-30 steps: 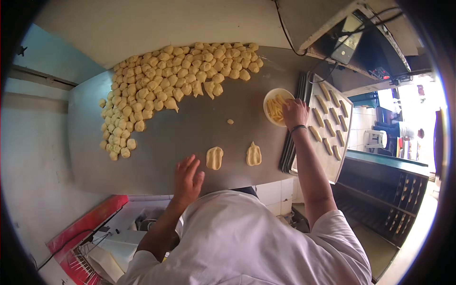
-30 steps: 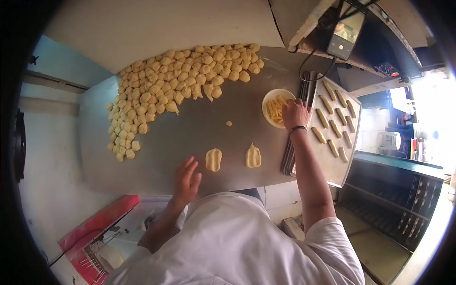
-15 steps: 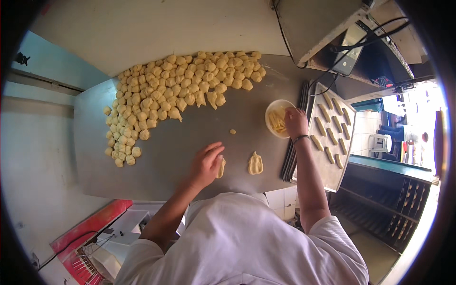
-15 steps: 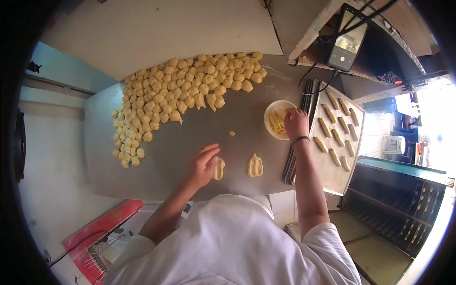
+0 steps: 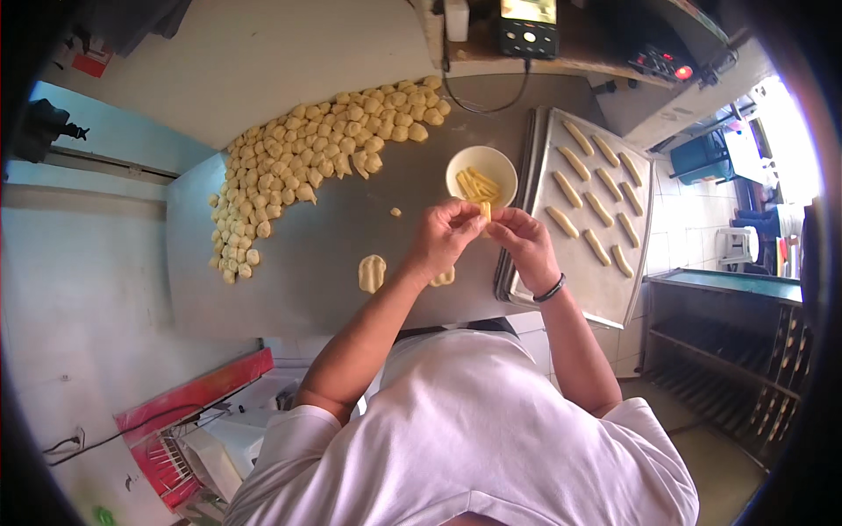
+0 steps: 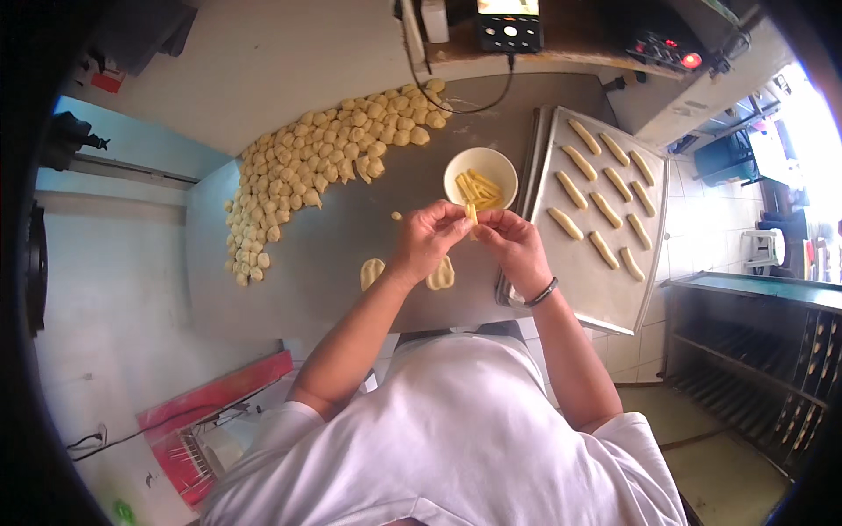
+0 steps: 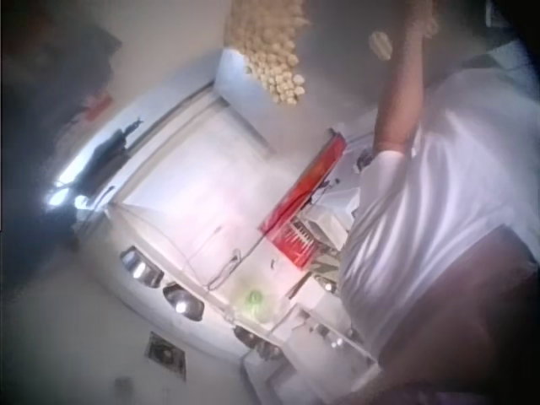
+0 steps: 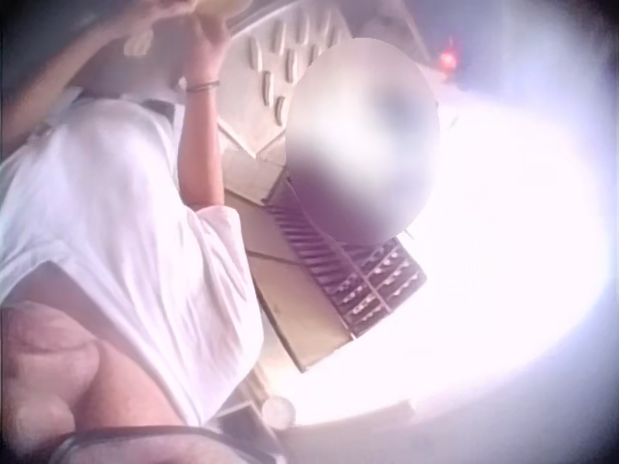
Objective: The person shapes portions of dough by hand on a metal table, adds small strips of filling, rolls the dough into cylinders, and places them onto a metal baking tray.
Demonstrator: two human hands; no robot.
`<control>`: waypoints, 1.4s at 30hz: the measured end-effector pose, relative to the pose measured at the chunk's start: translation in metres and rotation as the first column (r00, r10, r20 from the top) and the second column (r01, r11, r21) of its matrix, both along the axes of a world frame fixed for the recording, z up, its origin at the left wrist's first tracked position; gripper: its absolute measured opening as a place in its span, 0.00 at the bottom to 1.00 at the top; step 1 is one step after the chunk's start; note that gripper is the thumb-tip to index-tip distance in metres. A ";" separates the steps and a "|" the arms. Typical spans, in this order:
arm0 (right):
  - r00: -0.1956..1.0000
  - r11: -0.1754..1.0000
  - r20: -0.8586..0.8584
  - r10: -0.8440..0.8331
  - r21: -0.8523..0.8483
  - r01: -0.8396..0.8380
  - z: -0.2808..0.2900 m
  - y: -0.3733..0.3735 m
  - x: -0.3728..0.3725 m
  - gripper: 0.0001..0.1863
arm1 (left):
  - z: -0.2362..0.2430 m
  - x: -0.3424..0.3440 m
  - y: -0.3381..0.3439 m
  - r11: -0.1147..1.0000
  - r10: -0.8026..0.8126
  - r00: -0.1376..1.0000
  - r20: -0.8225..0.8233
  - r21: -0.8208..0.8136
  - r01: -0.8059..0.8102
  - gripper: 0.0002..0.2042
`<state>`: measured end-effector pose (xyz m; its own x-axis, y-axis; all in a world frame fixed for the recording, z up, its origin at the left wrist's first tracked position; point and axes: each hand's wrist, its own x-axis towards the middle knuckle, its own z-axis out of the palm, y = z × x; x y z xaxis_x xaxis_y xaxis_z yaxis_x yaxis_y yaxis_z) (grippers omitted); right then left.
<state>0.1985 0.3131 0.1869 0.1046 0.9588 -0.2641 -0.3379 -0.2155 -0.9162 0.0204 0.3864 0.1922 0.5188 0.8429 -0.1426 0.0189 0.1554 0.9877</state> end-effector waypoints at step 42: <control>0.382 0.484 0.924 -0.014 0.340 -0.806 -0.116 -0.058 -0.011 0.12 | -0.009 -0.041 -0.150 0.549 0.447 0.774 -0.449 0.821 0.159 0.04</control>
